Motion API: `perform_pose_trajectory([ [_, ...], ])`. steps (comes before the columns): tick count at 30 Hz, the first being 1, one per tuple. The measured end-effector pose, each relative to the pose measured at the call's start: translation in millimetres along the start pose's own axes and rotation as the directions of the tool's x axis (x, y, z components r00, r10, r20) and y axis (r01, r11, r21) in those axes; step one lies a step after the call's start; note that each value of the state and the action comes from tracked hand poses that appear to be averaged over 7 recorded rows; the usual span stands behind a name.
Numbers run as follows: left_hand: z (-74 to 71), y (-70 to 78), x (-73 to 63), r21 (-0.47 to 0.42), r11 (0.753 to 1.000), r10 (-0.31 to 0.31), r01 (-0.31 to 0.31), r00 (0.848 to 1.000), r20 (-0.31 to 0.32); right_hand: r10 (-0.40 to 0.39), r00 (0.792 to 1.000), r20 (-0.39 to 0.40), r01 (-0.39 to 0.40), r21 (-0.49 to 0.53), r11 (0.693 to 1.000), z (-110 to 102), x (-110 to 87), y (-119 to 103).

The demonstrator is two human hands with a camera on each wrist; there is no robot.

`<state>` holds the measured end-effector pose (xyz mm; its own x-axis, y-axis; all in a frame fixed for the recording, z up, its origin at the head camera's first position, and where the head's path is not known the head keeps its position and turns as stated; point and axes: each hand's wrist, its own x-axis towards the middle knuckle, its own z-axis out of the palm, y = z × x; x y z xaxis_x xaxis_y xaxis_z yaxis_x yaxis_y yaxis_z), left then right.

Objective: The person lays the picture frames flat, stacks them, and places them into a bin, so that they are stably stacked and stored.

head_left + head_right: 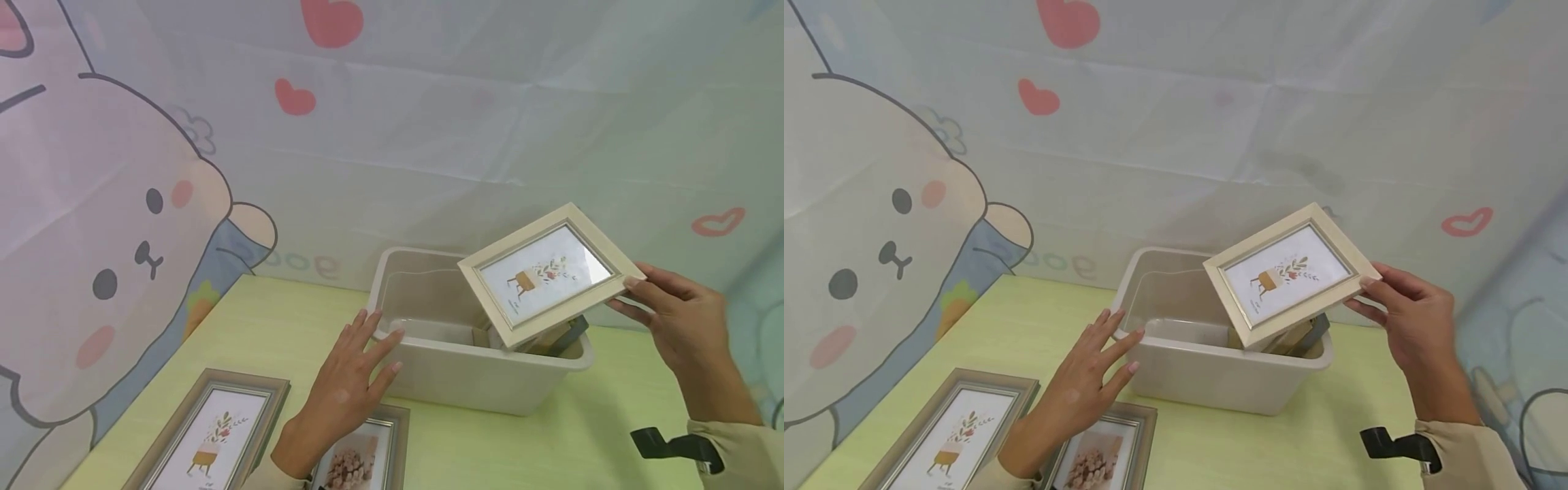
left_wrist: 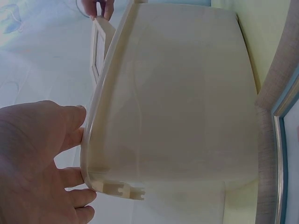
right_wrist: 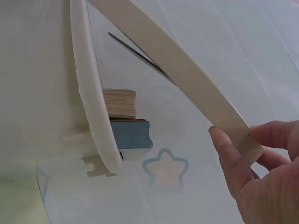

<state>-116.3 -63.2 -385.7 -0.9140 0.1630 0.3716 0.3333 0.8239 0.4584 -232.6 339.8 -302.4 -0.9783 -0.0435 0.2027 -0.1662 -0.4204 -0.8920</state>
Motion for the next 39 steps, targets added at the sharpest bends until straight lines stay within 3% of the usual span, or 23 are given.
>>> perform_pose_trajectory([
  [12,0.2,-0.2,-0.2,-0.002,1.000,-0.002,0.002,1.000,0.003,-0.071,0.991,-0.118,0.047,-0.193,0.980,20.9,1.1,3.7],
  [16,-0.1,-0.5,-0.2,0.003,1.000,-0.004,0.004,1.000,0.004,-0.097,0.986,-0.135,0.050,-0.313,0.948,29.2,0.4,7.9],
  [18,-0.2,-0.8,0.0,0.003,1.000,-0.005,0.005,1.000,0.005,-0.107,0.983,-0.149,0.039,-0.401,0.915,34.3,-0.4,10.3],
  [21,0.0,-1.3,0.4,0.001,1.000,-0.005,0.005,1.000,0.005,-0.146,0.974,-0.170,0.011,-0.615,0.788,44.7,-1.5,14.4],
  [25,0.6,-2.2,0.3,0.008,1.000,0.006,-0.006,1.000,-0.010,-0.234,0.960,-0.156,-0.005,-0.841,0.541,58.6,-2.9,21.7],
  [29,1.0,-3.5,-0.3,0.011,1.000,0.012,-0.012,1.000,-0.016,-0.312,0.946,-0.089,0.038,-0.925,0.379,67.7,-4.5,30.1],
  [33,0.4,-4.1,-0.5,-0.003,1.000,0.000,0.000,1.000,-0.003,-0.368,0.930,0.005,0.115,-0.954,0.278,73.4,-4.3,39.3],
  [39,-1.4,-3.4,-0.2,-0.006,1.000,-0.004,0.004,1.000,0.009,-0.382,0.918,0.105,0.195,-0.959,0.205,77.7,-2.9,49.1],
])
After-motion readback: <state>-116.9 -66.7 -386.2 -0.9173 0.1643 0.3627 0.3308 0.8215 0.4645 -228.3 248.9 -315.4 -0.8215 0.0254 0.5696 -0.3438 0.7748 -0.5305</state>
